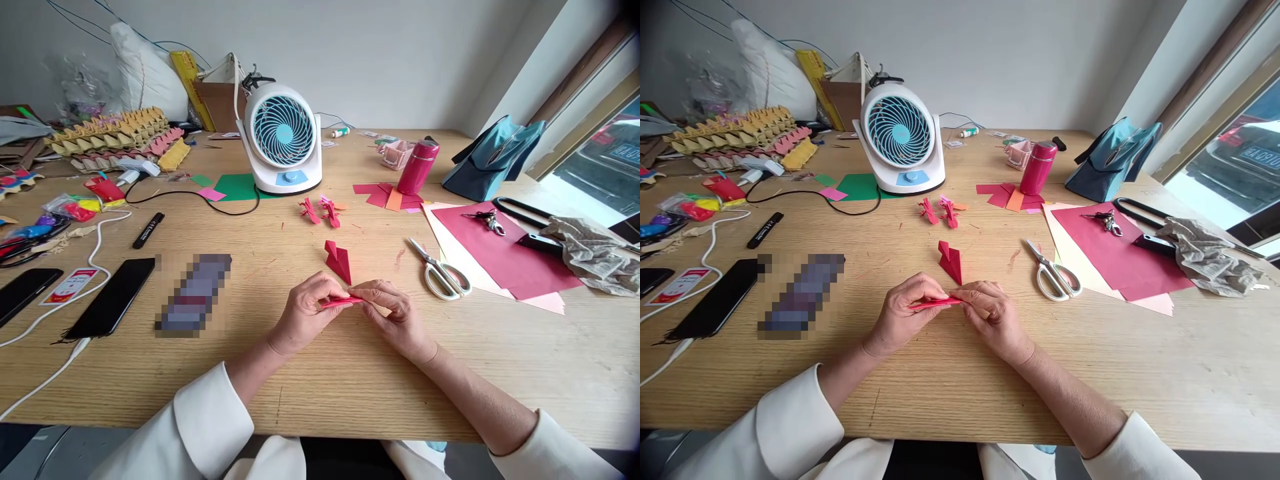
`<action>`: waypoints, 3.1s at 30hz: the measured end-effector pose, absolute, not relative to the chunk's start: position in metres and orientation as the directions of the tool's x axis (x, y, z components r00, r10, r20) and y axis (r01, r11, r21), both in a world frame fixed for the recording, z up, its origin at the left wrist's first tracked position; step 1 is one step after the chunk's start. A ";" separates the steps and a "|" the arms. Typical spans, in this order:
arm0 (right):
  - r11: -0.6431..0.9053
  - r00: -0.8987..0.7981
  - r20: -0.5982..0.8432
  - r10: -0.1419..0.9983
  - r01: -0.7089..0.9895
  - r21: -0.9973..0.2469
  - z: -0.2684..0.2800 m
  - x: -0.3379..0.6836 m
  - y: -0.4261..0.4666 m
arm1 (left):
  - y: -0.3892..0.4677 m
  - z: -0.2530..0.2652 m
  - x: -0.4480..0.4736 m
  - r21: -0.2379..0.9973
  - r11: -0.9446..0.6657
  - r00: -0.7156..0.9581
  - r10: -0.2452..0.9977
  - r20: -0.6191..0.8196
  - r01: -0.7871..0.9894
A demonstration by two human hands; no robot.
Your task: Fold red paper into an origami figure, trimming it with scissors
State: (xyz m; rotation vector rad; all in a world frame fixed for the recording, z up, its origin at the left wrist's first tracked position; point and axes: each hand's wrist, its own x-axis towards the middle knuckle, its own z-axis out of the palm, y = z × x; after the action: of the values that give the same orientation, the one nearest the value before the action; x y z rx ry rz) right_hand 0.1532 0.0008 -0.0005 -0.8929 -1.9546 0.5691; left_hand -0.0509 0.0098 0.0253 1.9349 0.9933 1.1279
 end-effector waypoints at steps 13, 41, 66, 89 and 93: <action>0.770 -0.409 0.658 0.632 0.433 -0.470 0.007 0.157 -0.001 | 0.009 0.025 -0.061 0.377 -0.852 0.518 0.521 0.678 0.364; 0.198 -0.402 0.083 0.912 0.252 -0.947 0.007 0.150 -0.002 | 0.014 0.009 -0.041 1.000 0.019 0.383 0.924 -0.023 0.014; 0.110 -0.350 0.131 0.928 -0.078 -0.991 -0.003 0.146 0.002 | 0.004 0.019 -0.043 0.928 -0.309 0.303 0.922 0.240 0.206; -0.013 -0.326 0.033 0.945 -0.140 -0.990 0.004 0.147 0.004 | 0.014 0.012 -0.041 0.997 0.054 0.390 0.920 -0.031 -0.047; -0.015 -0.328 0.021 0.945 -0.108 -0.994 0.001 0.146 0.005 | 0.014 0.015 -0.042 0.996 0.084 0.390 0.919 -0.061 -0.042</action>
State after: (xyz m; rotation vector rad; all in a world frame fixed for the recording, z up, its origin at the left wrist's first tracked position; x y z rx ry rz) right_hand 0.1465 0.0051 0.0006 -0.9478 -1.3654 1.4971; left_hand -0.0425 0.0139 0.0146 1.2766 0.9064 0.8877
